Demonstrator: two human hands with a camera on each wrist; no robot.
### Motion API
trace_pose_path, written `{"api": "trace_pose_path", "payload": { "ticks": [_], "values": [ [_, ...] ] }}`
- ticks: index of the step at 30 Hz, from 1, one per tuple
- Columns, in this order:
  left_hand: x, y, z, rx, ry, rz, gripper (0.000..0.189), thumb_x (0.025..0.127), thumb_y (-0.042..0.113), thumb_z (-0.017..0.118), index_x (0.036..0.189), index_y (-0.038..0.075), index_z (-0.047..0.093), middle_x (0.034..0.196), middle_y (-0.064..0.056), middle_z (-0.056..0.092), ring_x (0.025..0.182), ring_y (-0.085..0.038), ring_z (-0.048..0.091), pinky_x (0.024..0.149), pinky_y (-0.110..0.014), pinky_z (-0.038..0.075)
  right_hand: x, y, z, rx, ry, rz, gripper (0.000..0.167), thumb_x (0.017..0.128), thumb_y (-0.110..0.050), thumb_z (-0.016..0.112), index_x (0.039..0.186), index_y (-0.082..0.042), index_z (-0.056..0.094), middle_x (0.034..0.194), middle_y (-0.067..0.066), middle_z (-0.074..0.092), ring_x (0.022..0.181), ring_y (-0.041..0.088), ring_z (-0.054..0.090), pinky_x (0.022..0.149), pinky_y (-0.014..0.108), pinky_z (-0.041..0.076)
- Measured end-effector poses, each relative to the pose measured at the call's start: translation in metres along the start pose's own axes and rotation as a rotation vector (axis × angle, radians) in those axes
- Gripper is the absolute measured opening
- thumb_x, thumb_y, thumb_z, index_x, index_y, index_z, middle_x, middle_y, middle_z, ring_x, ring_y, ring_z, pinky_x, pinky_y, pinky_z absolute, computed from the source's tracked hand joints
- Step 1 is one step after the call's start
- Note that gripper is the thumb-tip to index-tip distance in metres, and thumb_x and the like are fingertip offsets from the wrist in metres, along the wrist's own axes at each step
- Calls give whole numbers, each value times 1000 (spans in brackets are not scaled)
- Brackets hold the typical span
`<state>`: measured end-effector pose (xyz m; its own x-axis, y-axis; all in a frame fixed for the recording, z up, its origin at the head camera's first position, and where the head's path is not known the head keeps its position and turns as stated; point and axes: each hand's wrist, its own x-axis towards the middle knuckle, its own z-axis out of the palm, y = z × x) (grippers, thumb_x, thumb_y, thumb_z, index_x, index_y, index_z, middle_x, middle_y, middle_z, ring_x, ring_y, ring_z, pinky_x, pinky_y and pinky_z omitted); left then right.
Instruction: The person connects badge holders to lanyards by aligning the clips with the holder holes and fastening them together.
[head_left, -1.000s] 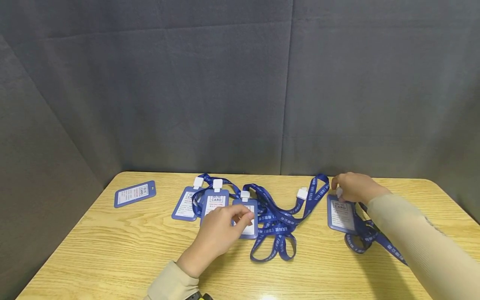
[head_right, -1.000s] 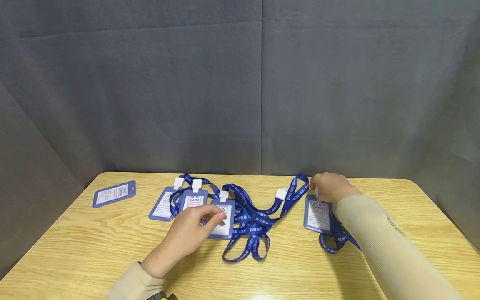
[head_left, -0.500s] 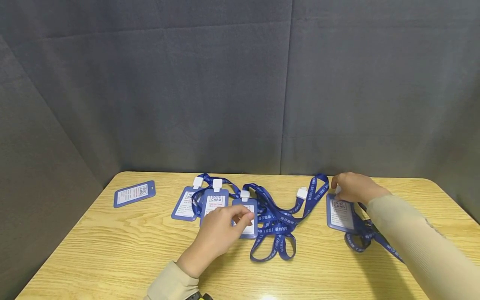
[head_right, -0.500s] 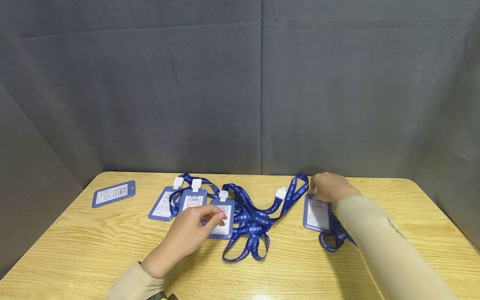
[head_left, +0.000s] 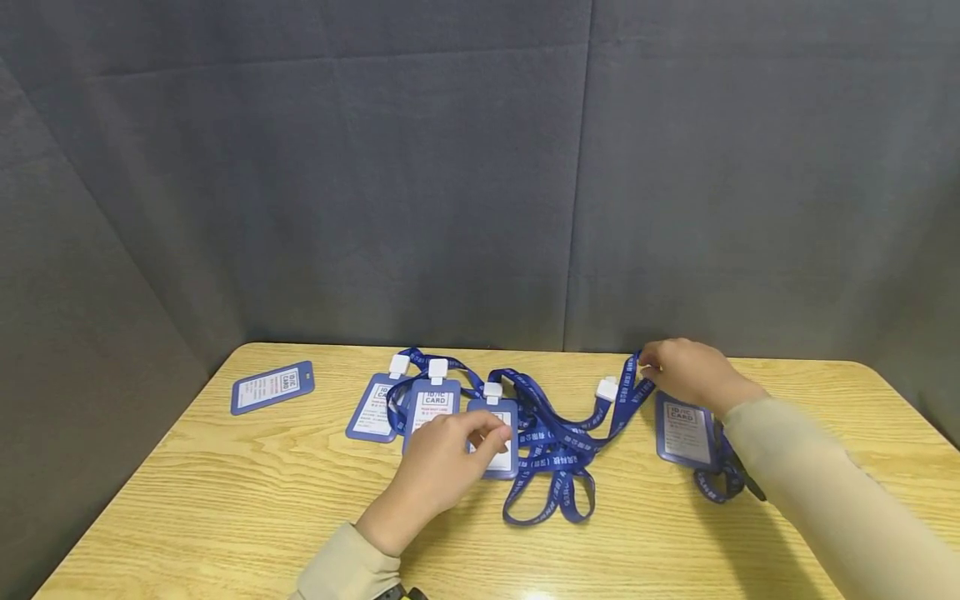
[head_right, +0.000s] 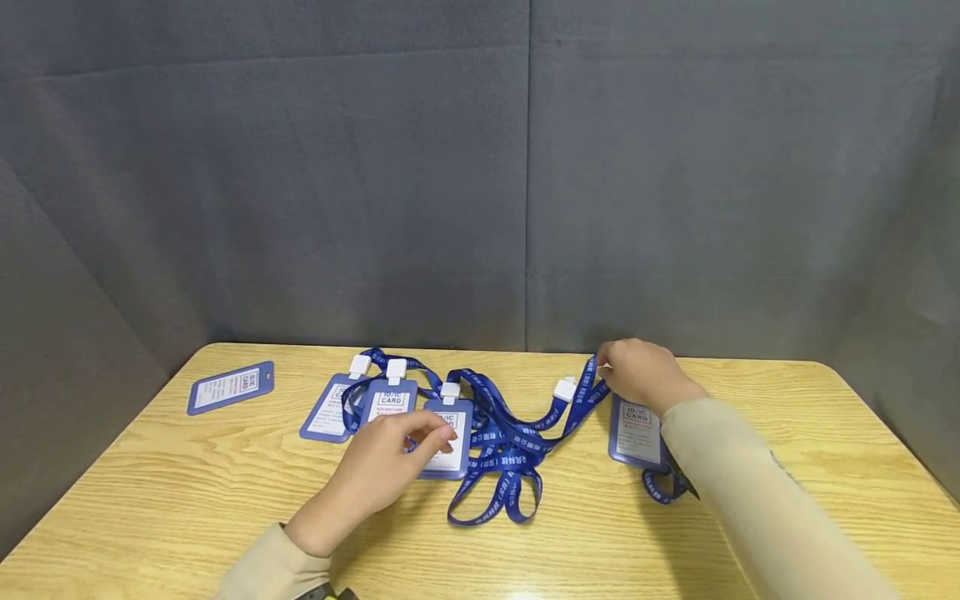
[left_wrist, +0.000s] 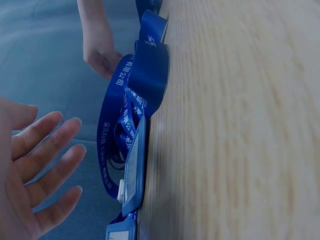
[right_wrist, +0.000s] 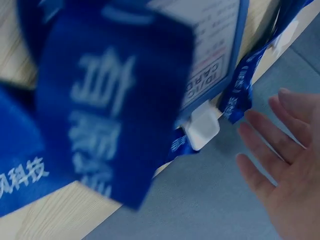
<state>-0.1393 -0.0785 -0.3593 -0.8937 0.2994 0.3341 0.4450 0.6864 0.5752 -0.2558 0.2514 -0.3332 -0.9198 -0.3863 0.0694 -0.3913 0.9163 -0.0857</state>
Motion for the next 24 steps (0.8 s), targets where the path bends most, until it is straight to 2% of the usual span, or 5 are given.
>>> {"api": "trace_pose_path", "payload": {
  "ticks": [4,10,15,22,24],
  "values": [
    [0,0,0,-4,-8,-1,19,100,32,59,95,23,74,76,15,66,65,-2,55,58,-25,43,2,-11,2,10,39,-28,16,94,-10,66,107,-2,72,97,12,71,91,32,67,81,51,52],
    [-1,0,0,-5,-16,-7,20,101,34,59,96,22,75,76,16,66,66,-2,56,57,-25,43,5,-24,4,10,30,-67,16,93,-10,67,106,-3,71,96,9,72,87,28,67,78,48,53],
    [0,0,0,-7,-15,-3,19,101,33,59,96,23,74,77,15,67,66,-2,56,57,-25,43,6,-30,7,18,8,-90,17,91,-10,69,107,-3,71,96,10,72,89,30,68,79,47,54],
    [0,0,0,14,-10,5,19,100,34,59,96,24,74,75,18,64,68,-2,56,59,-24,43,8,-40,16,-16,-56,-73,26,95,-19,67,114,-1,69,103,12,71,89,28,68,78,47,54],
    [0,1,0,22,-6,9,18,100,33,60,95,24,74,75,18,64,69,-2,56,59,-24,43,8,-43,18,-31,-65,-76,26,94,-20,69,112,-1,69,103,12,70,88,28,68,77,47,55]
  ]
}}
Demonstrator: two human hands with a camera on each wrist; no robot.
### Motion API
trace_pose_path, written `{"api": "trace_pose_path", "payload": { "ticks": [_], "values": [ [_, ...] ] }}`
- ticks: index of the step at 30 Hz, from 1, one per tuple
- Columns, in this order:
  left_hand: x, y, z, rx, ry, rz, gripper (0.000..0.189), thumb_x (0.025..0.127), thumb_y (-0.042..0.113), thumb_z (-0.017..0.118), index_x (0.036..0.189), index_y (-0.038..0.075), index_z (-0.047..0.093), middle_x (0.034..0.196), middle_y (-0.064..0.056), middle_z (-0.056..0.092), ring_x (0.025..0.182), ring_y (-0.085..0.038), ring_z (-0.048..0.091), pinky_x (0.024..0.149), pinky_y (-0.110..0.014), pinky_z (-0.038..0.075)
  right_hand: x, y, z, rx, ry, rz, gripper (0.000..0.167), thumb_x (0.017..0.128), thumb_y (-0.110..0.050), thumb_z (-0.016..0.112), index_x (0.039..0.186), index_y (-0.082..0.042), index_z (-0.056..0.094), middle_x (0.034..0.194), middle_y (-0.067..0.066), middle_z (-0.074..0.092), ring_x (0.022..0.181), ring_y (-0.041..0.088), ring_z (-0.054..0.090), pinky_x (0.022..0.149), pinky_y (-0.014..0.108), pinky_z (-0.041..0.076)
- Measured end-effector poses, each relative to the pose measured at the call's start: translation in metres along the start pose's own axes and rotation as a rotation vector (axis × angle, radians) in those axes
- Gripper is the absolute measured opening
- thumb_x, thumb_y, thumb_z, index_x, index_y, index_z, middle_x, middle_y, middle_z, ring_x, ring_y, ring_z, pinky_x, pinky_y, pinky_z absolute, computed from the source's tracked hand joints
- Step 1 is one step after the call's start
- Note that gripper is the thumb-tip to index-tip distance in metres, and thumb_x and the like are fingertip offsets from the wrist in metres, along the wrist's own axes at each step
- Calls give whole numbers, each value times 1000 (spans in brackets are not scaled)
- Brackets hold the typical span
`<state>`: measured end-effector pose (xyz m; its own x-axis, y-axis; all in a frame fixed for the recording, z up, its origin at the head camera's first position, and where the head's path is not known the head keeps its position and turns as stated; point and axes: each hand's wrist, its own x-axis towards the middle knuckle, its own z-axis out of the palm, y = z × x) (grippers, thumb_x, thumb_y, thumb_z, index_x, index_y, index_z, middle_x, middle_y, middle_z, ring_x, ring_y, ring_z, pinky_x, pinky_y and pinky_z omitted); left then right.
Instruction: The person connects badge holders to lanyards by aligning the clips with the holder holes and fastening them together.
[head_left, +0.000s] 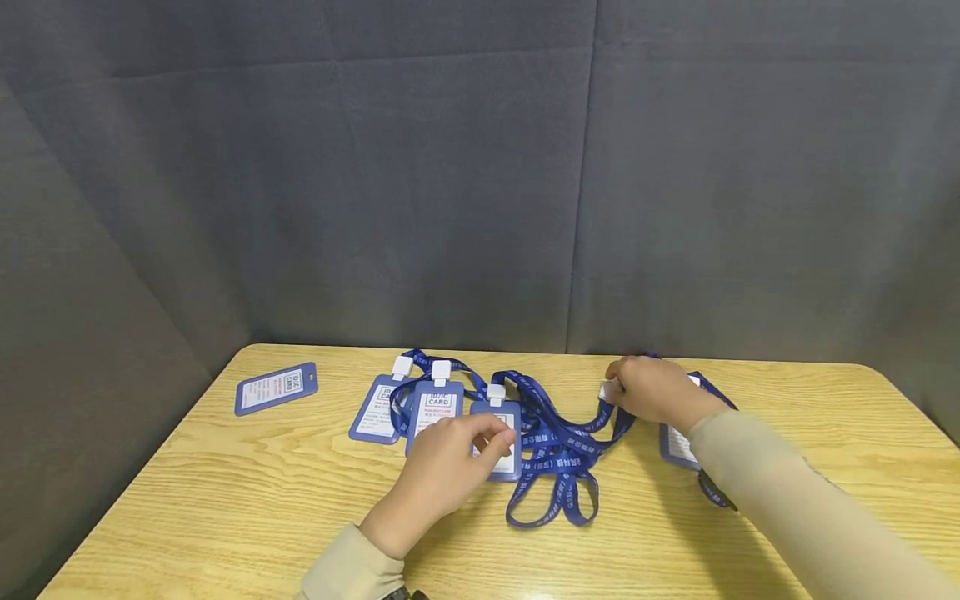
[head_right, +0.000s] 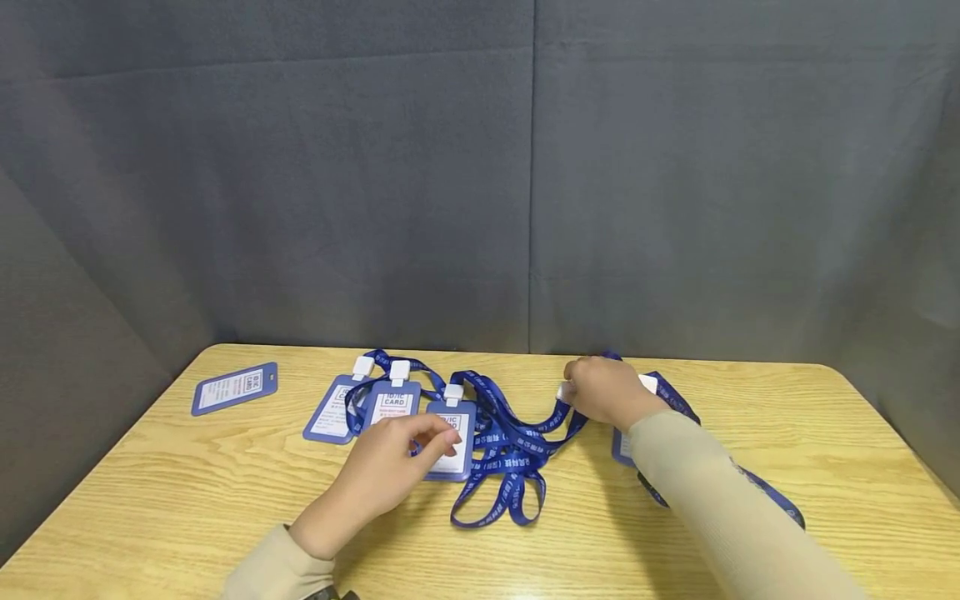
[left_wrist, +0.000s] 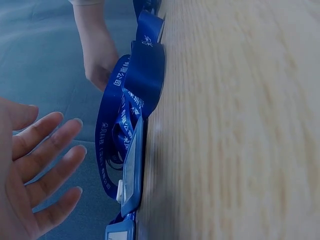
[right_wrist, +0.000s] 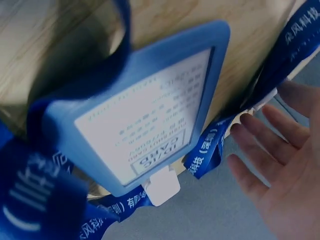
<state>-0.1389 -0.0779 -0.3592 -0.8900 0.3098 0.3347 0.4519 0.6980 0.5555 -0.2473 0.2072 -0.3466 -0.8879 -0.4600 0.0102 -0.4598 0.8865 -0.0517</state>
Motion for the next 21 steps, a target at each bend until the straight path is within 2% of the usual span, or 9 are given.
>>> {"api": "trace_pose_path", "payload": {
  "ticks": [5,10,14,17,21],
  "values": [
    [0,0,0,7,6,2,17,100,32,61,94,24,74,74,18,63,68,-3,56,58,-24,43,-1,-1,5,-24,26,-21,23,89,-17,74,106,-2,70,99,10,66,87,28,67,75,49,55],
    [0,0,1,20,5,-2,17,100,33,60,94,25,75,75,18,63,69,-3,56,60,-24,43,0,-1,6,-8,47,-30,29,91,-11,70,116,3,67,113,18,66,101,36,66,83,51,53],
    [0,1,1,23,0,-9,18,100,34,60,96,25,75,75,17,63,70,-3,56,60,-24,43,2,-3,6,26,7,3,28,96,-19,66,115,0,69,117,18,65,107,37,63,86,53,52],
    [0,1,1,21,-6,-13,18,100,33,60,96,24,75,75,17,63,70,-3,56,60,-25,43,5,-5,6,67,-23,50,28,97,-27,65,110,-2,71,110,12,66,98,30,64,83,51,53],
    [-1,1,2,19,-10,-12,18,100,33,60,95,25,75,75,18,63,70,-3,57,61,-25,43,9,-9,4,117,-42,103,25,97,-24,64,107,-1,68,99,8,66,82,20,60,80,48,52]
  ]
}}
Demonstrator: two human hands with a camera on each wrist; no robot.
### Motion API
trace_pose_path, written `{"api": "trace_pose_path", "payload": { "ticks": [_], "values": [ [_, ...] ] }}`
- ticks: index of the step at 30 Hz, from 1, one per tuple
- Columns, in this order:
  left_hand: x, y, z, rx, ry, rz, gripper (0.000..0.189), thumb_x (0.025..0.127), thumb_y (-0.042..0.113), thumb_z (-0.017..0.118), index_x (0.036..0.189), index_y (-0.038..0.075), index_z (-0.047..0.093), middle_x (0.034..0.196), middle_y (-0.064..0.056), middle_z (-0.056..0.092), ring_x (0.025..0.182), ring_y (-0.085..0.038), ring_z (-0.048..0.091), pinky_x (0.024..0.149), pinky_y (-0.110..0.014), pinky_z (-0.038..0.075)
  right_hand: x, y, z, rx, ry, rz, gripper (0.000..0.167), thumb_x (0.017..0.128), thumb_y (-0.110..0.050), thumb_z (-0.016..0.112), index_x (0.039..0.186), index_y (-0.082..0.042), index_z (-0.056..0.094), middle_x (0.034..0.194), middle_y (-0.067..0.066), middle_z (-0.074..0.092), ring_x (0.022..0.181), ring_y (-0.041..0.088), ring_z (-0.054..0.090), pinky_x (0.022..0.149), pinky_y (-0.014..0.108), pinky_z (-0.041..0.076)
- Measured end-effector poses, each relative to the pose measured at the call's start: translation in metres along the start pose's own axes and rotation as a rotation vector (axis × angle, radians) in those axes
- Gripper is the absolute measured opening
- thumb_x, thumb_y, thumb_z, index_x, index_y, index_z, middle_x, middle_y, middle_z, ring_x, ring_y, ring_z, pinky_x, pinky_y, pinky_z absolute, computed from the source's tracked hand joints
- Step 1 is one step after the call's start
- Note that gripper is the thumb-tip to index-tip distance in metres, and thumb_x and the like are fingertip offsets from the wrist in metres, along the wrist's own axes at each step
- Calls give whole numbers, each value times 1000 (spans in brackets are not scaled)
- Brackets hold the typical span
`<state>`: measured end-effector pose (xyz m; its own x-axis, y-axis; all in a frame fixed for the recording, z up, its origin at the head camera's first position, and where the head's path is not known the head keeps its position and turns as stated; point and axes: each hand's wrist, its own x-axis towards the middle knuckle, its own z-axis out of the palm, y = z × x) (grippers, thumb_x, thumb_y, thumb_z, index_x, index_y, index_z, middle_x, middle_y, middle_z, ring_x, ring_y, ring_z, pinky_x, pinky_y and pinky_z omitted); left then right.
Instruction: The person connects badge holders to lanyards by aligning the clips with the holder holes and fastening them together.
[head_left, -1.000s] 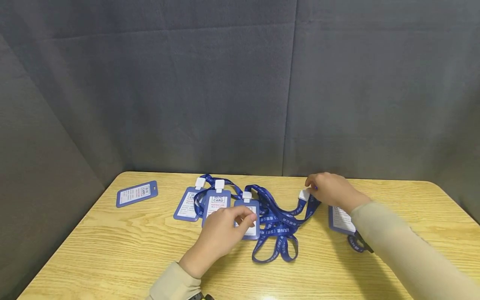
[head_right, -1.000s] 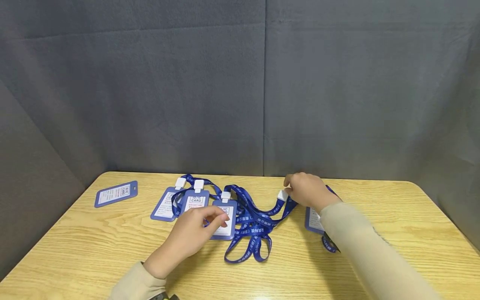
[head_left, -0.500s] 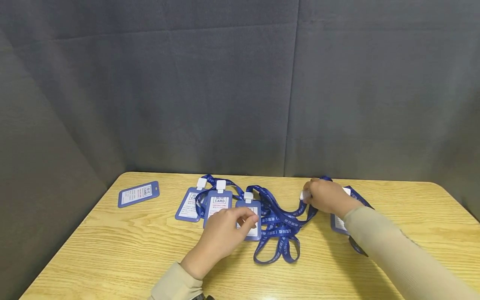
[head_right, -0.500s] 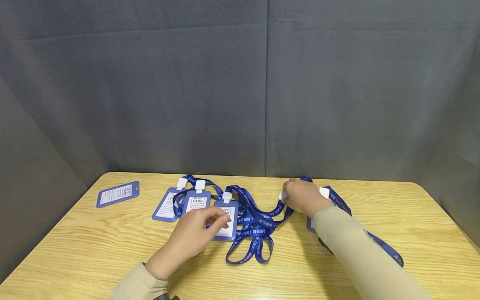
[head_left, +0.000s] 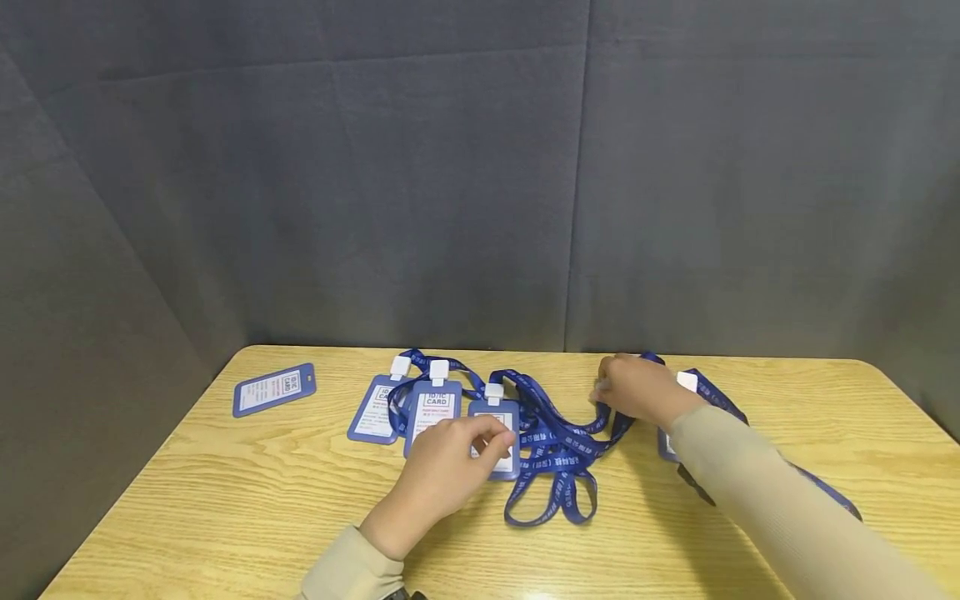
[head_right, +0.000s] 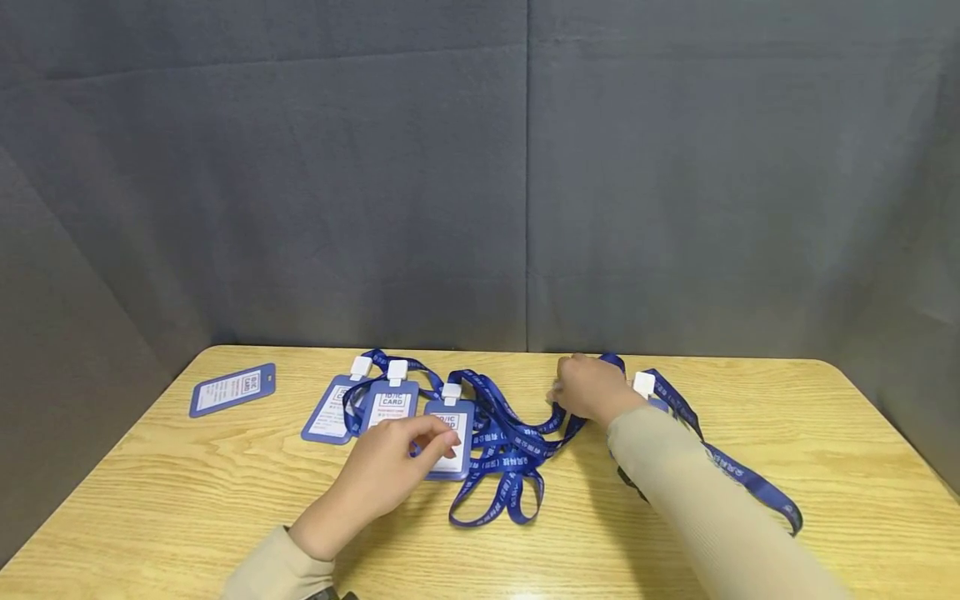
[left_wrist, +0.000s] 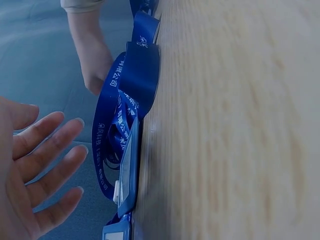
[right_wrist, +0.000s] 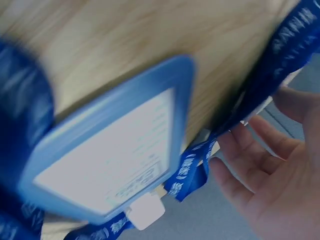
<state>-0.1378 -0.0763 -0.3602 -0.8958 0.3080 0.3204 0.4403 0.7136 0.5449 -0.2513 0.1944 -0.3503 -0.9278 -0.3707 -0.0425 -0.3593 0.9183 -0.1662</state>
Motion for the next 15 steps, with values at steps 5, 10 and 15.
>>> {"api": "trace_pose_path", "payload": {
  "ticks": [5,10,15],
  "values": [
    [0,-1,1,-1,0,6,18,100,33,60,93,25,74,75,18,63,71,-4,58,62,-25,44,5,-6,-2,33,-26,26,24,92,-18,65,106,2,63,98,11,67,79,23,57,81,47,51],
    [1,-2,3,14,20,23,18,99,33,61,91,25,74,75,17,64,71,-4,58,62,-25,44,7,-10,-2,65,-32,40,40,86,-19,76,112,5,57,102,17,65,85,26,59,83,46,50],
    [0,-2,3,17,24,27,18,99,34,62,90,24,74,75,16,64,70,-4,57,61,-25,43,6,-12,1,59,41,-43,38,82,-10,78,109,6,57,98,17,65,84,26,61,80,45,51]
  ]
}}
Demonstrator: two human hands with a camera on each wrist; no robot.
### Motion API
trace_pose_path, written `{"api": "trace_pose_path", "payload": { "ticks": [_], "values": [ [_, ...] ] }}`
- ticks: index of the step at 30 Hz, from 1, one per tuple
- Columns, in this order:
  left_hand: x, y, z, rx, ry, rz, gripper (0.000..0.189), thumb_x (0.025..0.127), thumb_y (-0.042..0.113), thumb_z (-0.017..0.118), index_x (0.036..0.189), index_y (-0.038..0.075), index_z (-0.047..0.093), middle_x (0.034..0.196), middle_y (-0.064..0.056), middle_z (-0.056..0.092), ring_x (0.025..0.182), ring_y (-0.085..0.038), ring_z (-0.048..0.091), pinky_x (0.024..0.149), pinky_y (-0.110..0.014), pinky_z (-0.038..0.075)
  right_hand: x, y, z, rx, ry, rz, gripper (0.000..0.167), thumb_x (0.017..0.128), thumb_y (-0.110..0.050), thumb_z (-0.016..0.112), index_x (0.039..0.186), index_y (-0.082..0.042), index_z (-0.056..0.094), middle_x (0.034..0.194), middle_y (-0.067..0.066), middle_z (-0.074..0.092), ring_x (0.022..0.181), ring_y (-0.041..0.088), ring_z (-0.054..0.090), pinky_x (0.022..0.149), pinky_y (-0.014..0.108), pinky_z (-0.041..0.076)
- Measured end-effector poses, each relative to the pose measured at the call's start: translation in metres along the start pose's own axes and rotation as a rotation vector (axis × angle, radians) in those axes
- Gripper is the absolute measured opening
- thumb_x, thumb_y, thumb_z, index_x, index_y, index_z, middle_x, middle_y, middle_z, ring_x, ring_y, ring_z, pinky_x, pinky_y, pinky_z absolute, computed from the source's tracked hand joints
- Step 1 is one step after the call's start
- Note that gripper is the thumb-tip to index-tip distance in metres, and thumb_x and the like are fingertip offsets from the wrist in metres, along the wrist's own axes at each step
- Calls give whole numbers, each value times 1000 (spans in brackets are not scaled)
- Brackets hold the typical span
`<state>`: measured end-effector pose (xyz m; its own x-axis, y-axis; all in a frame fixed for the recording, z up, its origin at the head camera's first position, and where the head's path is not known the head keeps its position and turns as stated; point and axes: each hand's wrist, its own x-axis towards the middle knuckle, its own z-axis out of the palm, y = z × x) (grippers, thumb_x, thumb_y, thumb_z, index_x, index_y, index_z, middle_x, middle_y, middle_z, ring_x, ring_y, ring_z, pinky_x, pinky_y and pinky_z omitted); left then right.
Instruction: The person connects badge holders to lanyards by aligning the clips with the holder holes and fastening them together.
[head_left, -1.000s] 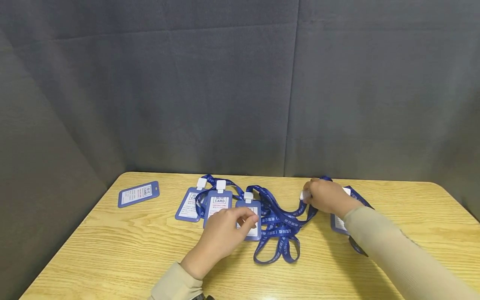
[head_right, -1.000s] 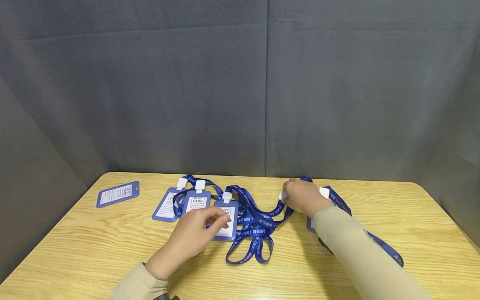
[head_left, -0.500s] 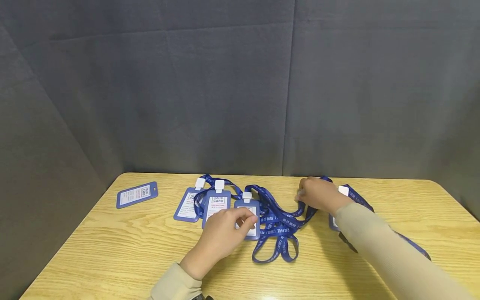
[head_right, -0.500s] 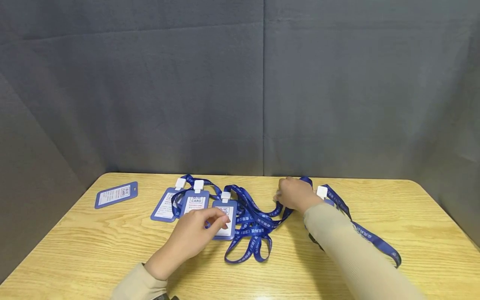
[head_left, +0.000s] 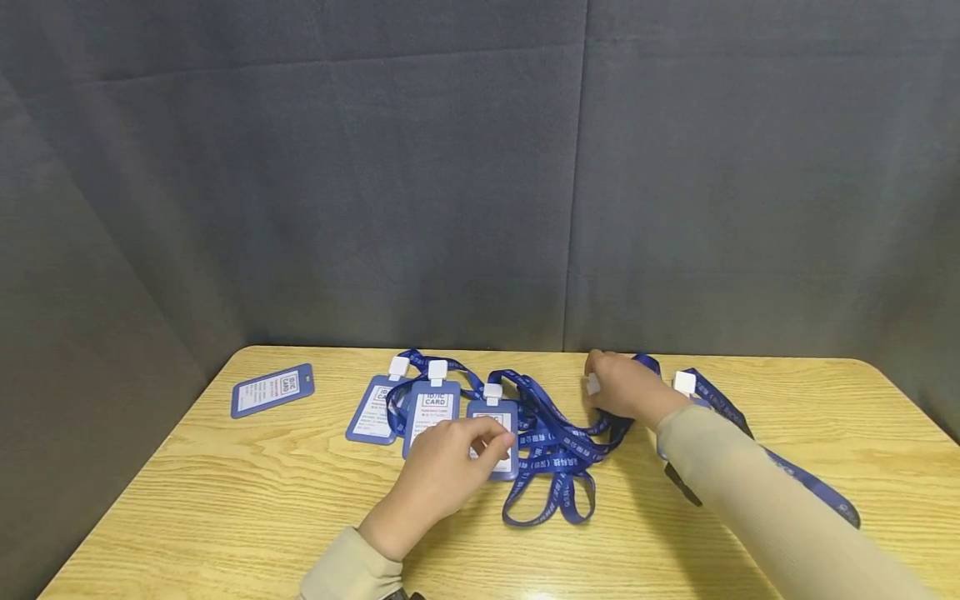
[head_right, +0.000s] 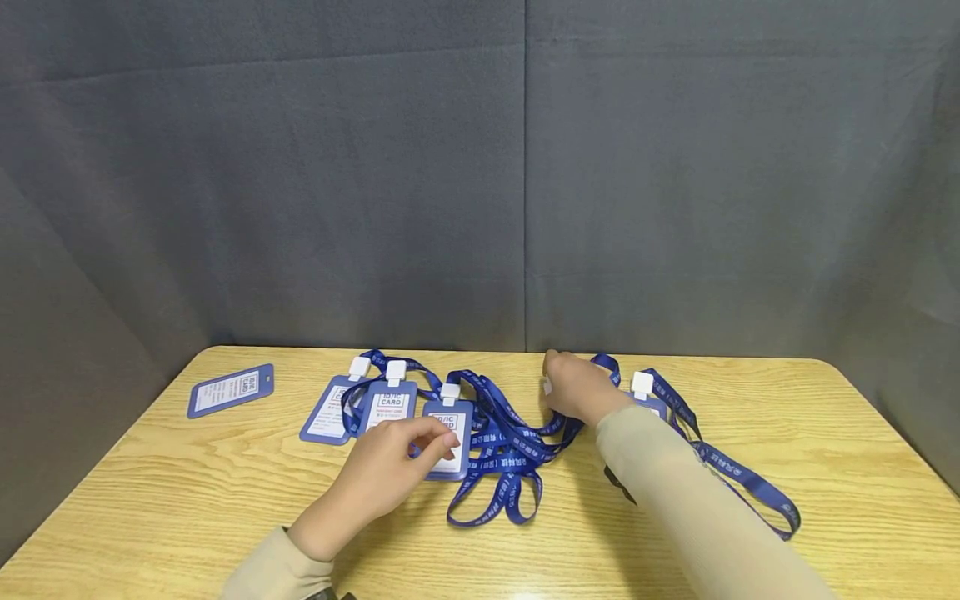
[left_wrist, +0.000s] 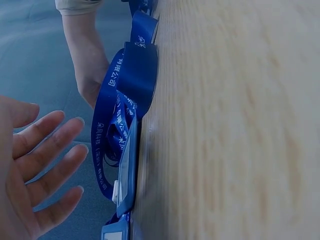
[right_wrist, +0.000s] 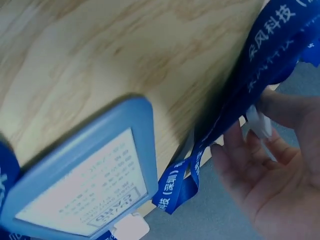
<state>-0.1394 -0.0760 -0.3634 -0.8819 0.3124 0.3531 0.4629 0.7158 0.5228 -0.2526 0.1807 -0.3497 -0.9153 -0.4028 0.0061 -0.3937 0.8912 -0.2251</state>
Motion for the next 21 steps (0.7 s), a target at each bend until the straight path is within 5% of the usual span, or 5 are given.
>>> {"api": "trace_pose_path", "payload": {
  "ticks": [5,11,15,21],
  "values": [
    [0,0,0,0,-1,-3,17,99,33,62,92,25,75,76,16,65,71,-4,58,61,-25,44,0,0,0,-13,21,-49,36,79,-2,77,109,6,58,99,20,66,87,29,63,81,45,52],
    [-1,-1,0,-6,-7,-4,16,99,32,62,94,25,75,77,16,66,72,-4,58,62,-25,44,1,1,-12,81,36,-4,28,85,-6,77,106,8,66,96,18,68,85,29,64,78,44,53],
    [0,-2,0,-6,-5,-1,17,99,32,61,95,24,76,77,16,66,72,-4,58,61,-24,44,-2,-1,-24,186,127,26,21,89,-10,74,99,7,68,89,15,68,75,24,62,70,41,52],
    [0,-2,-1,-12,-14,-4,17,99,33,61,96,24,76,77,17,65,72,-4,58,61,-24,44,-16,-9,-41,392,334,85,28,95,-16,69,113,5,66,102,21,69,85,29,64,73,42,51]
  ]
}}
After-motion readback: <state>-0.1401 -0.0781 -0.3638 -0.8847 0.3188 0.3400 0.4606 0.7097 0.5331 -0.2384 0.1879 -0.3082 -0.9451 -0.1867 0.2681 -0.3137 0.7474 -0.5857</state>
